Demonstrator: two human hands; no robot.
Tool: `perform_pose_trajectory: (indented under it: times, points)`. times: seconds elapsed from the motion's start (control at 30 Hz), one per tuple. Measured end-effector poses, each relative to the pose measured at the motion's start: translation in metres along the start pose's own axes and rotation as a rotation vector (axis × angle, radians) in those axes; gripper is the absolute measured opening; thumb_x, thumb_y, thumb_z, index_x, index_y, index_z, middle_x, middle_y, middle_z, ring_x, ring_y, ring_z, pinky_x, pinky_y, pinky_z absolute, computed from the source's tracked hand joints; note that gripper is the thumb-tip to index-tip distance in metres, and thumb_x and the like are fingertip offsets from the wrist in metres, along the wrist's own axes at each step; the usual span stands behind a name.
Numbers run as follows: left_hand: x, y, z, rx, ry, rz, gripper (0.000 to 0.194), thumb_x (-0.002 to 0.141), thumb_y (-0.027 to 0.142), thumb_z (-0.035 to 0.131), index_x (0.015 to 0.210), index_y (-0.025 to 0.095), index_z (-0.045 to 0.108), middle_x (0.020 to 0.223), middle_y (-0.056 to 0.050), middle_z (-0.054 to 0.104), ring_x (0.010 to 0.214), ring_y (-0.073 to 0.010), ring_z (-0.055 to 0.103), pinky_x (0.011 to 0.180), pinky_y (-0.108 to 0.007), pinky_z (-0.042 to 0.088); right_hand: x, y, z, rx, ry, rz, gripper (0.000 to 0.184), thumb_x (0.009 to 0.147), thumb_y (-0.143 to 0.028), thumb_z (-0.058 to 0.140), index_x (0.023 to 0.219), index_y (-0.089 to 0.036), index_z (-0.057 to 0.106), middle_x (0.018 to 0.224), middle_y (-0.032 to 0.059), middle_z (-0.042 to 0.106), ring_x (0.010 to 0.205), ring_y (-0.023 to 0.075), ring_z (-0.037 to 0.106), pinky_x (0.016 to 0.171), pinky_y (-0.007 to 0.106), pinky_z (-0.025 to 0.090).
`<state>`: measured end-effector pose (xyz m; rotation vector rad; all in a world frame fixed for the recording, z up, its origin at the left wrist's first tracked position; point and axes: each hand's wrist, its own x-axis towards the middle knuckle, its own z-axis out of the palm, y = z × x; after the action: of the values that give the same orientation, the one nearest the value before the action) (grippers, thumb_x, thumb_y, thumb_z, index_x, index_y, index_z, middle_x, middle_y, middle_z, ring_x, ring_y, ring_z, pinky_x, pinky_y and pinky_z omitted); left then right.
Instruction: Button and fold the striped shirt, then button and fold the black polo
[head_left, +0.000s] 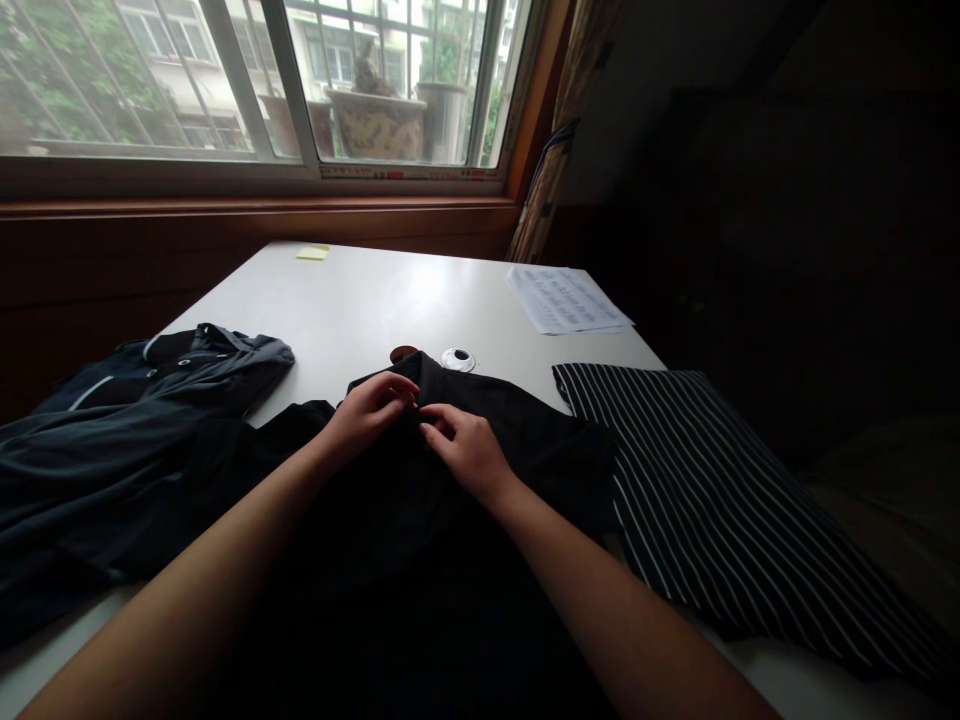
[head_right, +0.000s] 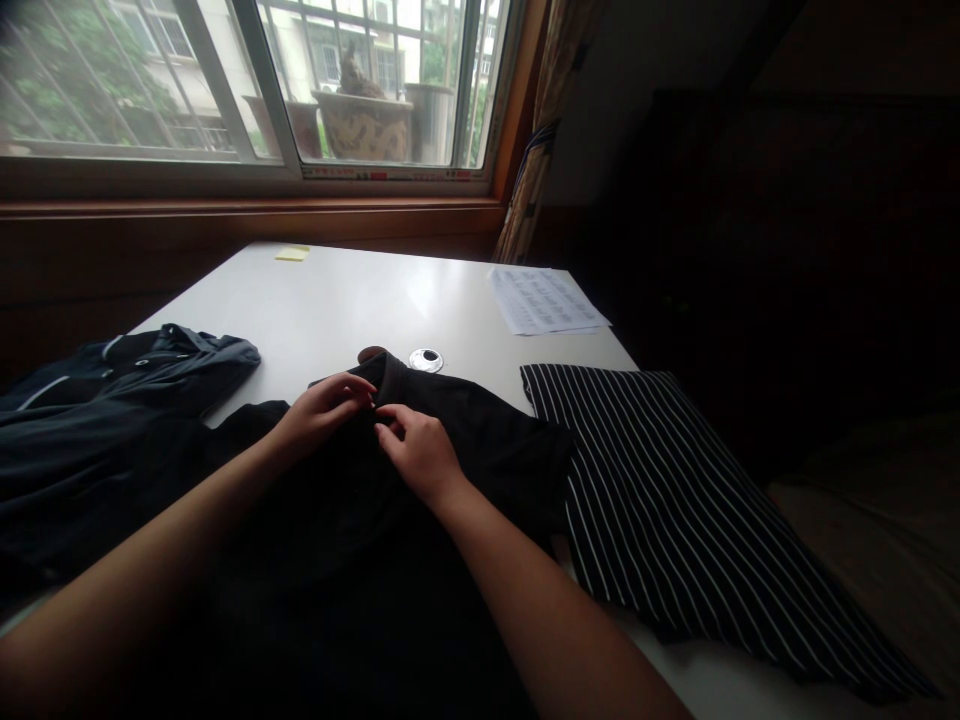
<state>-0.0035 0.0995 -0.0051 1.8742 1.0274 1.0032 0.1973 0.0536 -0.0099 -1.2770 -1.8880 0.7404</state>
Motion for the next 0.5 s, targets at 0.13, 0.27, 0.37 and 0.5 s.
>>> perform_pose_trajectory:
  times: [0.13, 0.27, 0.37, 0.5]
  points:
    - [-0.0007, 0.0009, -0.0002, 0.003, -0.004, -0.005, 0.022, 0.091, 0.028, 0.057, 0.110, 0.019, 0.066, 0.095, -0.005, 0.073, 0.091, -0.0208, 0.070, 0.084, -0.033, 0.054, -0.0002, 0.0015, 0.0007, 0.000, 0.005, -0.004, 0.025, 0.091, -0.025, 0.062, 0.114, -0.022, 0.071, 0.082, 0.0013, 0.073, 0.076, 0.0178, 0.068, 0.075, 0.028, 0.049]
    - [-0.0007, 0.0012, -0.0001, 0.001, -0.003, -0.007, 0.021, 0.091, 0.028, 0.057, 0.109, 0.020, 0.066, 0.095, -0.005, 0.073, 0.091, -0.0207, 0.070, 0.084, -0.033, 0.054, -0.0001, 0.0012, 0.0006, 0.010, 0.005, -0.006, 0.024, 0.091, -0.025, 0.062, 0.113, -0.021, 0.071, 0.081, 0.0013, 0.073, 0.075, 0.0174, 0.068, 0.073, 0.028, 0.049]
    - [-0.0001, 0.0006, 0.0000, -0.003, -0.007, -0.006, 0.022, 0.091, 0.028, 0.057, 0.109, 0.019, 0.066, 0.095, -0.005, 0.073, 0.091, -0.0207, 0.070, 0.084, -0.033, 0.054, 0.0001, 0.0002, 0.0000, 0.005, 0.007, -0.003, 0.023, 0.090, -0.024, 0.063, 0.112, -0.020, 0.071, 0.080, 0.0008, 0.072, 0.073, 0.0166, 0.067, 0.072, 0.027, 0.048]
    - [0.0002, -0.0001, -0.0002, -0.003, -0.011, -0.008, 0.022, 0.091, 0.028, 0.057, 0.109, 0.019, 0.066, 0.095, -0.005, 0.073, 0.091, -0.0209, 0.070, 0.084, -0.033, 0.054, 0.0002, 0.0002, -0.0004, 0.009, -0.005, 0.007, 0.021, 0.090, -0.025, 0.064, 0.109, -0.022, 0.071, 0.079, -0.0002, 0.072, 0.072, 0.0158, 0.066, 0.071, 0.026, 0.048]
